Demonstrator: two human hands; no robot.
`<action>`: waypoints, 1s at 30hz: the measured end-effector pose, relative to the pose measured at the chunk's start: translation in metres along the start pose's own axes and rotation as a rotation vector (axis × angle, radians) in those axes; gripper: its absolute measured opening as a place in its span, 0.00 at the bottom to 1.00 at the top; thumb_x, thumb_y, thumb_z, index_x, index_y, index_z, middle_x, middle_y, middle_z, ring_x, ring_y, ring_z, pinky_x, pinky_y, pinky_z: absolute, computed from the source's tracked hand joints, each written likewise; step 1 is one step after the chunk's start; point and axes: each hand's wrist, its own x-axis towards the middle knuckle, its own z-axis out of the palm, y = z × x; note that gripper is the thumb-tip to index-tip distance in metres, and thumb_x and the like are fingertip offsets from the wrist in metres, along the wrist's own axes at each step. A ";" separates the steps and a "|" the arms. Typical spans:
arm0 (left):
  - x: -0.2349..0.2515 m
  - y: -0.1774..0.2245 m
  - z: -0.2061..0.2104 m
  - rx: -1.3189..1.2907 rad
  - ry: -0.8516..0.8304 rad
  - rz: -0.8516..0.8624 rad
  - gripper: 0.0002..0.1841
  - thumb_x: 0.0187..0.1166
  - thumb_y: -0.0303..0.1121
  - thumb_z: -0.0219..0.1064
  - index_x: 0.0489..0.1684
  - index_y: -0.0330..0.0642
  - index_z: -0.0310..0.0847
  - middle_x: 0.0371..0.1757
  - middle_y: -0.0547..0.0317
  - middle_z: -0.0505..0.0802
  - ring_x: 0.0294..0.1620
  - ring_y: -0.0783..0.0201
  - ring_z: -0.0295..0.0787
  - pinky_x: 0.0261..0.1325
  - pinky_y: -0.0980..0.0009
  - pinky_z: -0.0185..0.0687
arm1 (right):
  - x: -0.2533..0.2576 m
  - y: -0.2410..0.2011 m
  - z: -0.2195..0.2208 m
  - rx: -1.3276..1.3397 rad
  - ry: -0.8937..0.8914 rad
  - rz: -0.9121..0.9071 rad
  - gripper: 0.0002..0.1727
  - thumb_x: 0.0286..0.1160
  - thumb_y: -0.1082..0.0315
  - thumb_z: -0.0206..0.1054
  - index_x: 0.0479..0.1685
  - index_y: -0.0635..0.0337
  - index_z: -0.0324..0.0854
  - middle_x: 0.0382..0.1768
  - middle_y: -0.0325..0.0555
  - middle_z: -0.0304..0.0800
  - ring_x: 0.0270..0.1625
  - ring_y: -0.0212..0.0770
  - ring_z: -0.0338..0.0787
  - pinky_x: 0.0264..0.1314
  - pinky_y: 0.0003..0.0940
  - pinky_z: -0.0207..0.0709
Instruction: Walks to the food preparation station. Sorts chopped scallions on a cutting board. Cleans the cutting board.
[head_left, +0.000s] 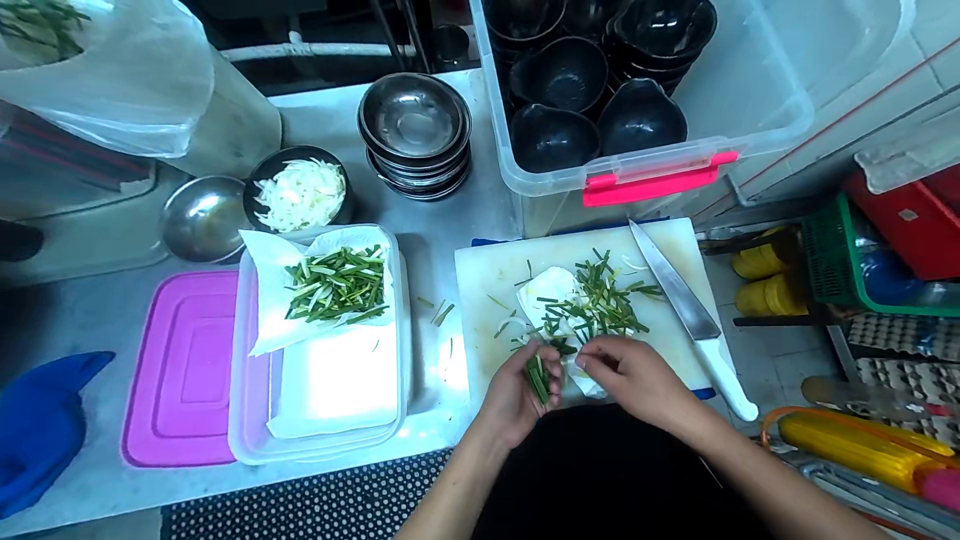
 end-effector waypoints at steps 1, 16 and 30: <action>-0.002 0.002 -0.002 -0.015 0.022 0.012 0.27 0.94 0.53 0.41 0.42 0.44 0.83 0.30 0.57 0.86 0.24 0.65 0.82 0.28 0.72 0.81 | 0.005 0.006 0.001 -0.067 0.044 -0.007 0.12 0.84 0.53 0.64 0.44 0.47 0.90 0.37 0.34 0.89 0.38 0.33 0.88 0.44 0.39 0.86; -0.027 0.017 -0.024 -0.098 0.170 0.206 0.25 0.95 0.50 0.41 0.39 0.44 0.79 0.25 0.59 0.80 0.19 0.67 0.77 0.23 0.74 0.77 | 0.033 0.012 0.013 -0.041 -0.084 0.098 0.10 0.78 0.55 0.69 0.35 0.51 0.85 0.27 0.37 0.84 0.29 0.37 0.83 0.34 0.42 0.80; -0.016 0.020 -0.012 -0.103 0.047 0.082 0.25 0.92 0.53 0.44 0.40 0.46 0.81 0.23 0.63 0.79 0.16 0.70 0.74 0.20 0.76 0.74 | 0.024 0.031 -0.004 -0.199 0.059 -0.006 0.08 0.83 0.61 0.67 0.42 0.51 0.89 0.38 0.39 0.89 0.39 0.38 0.89 0.45 0.45 0.87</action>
